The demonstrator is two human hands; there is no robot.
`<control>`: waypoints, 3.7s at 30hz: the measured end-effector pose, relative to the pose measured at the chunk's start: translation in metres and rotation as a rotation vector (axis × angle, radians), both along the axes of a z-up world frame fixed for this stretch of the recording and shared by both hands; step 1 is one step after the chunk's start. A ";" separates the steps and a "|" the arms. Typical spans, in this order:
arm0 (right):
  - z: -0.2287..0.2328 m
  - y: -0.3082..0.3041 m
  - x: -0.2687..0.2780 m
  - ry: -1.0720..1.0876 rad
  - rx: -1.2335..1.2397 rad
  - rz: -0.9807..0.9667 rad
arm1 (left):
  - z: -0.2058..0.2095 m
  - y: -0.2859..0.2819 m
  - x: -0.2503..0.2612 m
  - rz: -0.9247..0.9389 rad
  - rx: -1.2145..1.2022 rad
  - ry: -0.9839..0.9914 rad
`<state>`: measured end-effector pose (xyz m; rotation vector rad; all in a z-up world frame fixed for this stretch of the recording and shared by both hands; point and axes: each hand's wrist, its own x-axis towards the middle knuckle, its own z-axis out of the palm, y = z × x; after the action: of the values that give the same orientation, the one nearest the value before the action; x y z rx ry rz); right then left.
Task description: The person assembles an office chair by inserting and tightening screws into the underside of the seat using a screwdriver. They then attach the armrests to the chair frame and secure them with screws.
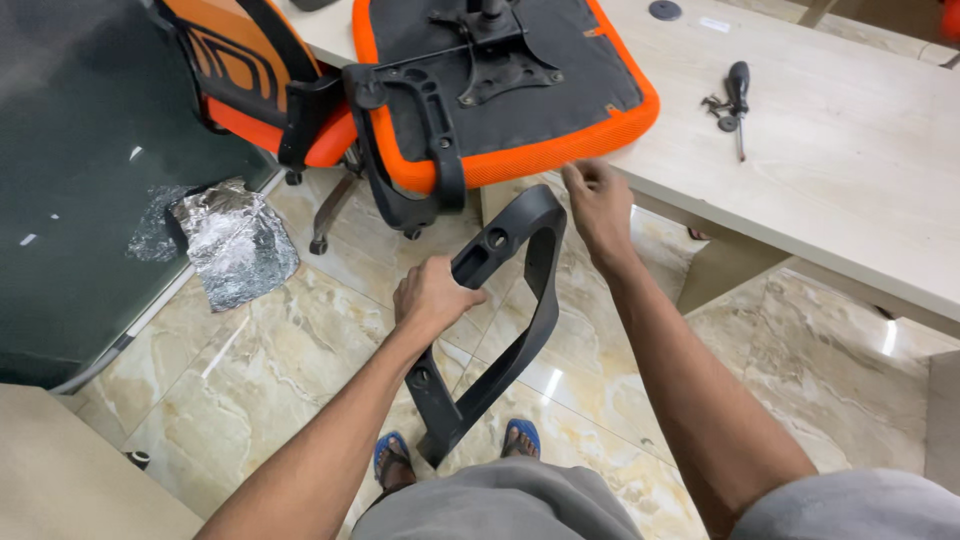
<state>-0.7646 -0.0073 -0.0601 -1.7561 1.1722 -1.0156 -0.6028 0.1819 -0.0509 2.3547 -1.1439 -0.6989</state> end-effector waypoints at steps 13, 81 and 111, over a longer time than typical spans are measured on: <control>-0.039 0.004 -0.092 -0.225 0.410 -0.068 | 0.005 -0.067 -0.093 -0.116 -0.179 0.148; -0.026 -0.030 -0.144 0.100 0.457 0.150 | -0.018 -0.235 -0.162 -0.017 -0.235 1.069; -0.103 -0.064 -0.180 -0.002 0.580 -0.147 | -0.045 -0.183 -0.138 1.578 -0.775 1.310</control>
<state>-0.9449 -0.0711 -0.1626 -1.2242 1.4356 -0.6630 -0.7412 -0.0014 -0.0954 0.9863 0.8535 -0.6558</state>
